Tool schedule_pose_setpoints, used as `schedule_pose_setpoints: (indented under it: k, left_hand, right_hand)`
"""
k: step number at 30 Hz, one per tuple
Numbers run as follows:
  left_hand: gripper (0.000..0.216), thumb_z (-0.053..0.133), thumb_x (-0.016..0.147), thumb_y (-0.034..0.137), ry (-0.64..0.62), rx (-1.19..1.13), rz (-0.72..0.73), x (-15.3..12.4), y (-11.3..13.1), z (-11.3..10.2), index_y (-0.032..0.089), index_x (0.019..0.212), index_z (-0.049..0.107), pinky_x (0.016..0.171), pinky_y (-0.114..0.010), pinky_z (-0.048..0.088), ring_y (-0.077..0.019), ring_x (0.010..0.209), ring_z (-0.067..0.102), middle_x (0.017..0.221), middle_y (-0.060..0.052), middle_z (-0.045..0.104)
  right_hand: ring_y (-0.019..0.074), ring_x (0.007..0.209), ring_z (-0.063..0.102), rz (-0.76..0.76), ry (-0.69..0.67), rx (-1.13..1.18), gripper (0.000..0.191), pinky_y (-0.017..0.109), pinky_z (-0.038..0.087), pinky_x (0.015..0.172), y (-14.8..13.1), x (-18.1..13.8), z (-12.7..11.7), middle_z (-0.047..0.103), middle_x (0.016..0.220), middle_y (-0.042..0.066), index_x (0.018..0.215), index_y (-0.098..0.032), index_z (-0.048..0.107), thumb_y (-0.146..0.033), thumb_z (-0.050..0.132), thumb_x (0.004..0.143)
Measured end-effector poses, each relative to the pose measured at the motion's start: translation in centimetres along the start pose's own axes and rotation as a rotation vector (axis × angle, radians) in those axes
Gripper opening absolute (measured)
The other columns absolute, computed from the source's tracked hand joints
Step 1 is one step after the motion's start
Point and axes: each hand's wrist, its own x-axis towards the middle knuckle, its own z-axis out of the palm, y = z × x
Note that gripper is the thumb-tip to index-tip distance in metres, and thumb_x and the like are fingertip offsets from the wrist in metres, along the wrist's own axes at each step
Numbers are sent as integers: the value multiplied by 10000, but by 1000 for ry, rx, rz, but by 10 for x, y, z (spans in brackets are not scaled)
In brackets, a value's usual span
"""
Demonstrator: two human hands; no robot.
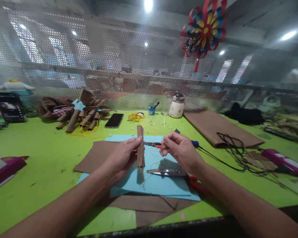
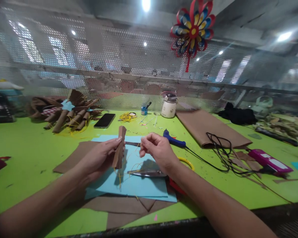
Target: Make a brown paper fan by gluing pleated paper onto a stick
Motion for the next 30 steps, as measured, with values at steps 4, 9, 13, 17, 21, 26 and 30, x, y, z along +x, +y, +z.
schedule_pose_setpoints:
  k: [4,9,13,17,21,26,30]
  left_hand:
    - [136,650,789,264,9,-31,14,1,-2,-1,137,751,617,551,-208,423,-107,594,522,668,-6,593]
    - [150,672,767,276,6,-26,12,-1,-2,1,132,774,632,586,-227,442,-118,620,546,697,-16,613]
    - [166,639,795,284,-16,5,22,-3,0,4,123,756,647,545,-221,421,-113,572,532,650,-22,612]
    - [190,644,791,306,-45,43,31,-3,2,4,121,754,668,530,-227,411,-118,552,530,627,-26,617]
    - [187,653,788,302,-60,54,36,-1,0,1,117,772,672,541,-215,413,-103,550,515,625,-14,607]
    - [172,688,754,293,-23,53,24,0,0,-1,126,776,653,522,-218,412,-109,565,514,662,-17,605]
    - [178,685,757,292,-23,64,28,-1,0,0,119,772,648,545,-210,413,-108,594,523,668,-20,602]
  right_hand:
    - [40,340,274,37,12,85,444,209,266,370,-4,-2,5,335,423,-96,533,-185,406,-439,622,826]
    - [34,324,218,-20,83,26,524,205,185,345,-1,1,4,248,365,-111,471,-199,320,-433,665,789]
    - [50,381,398,11,24,-10,258,211,332,407,3,1,-1,486,465,-77,634,-169,551,-306,759,701]
    - [97,489,557,23,-62,-90,147,272,459,535,0,-4,-1,613,566,-10,737,-142,661,-261,745,712]
    - [73,404,491,21,-33,-71,169,260,435,453,-6,-7,5,592,554,-20,724,-143,660,-300,720,746]
    - [28,334,224,17,-14,75,291,190,284,340,-9,-4,7,305,395,-125,668,-167,580,-416,683,778]
    - [31,312,231,11,-25,135,397,189,305,330,-4,1,2,303,378,-125,589,-183,483,-480,642,798]
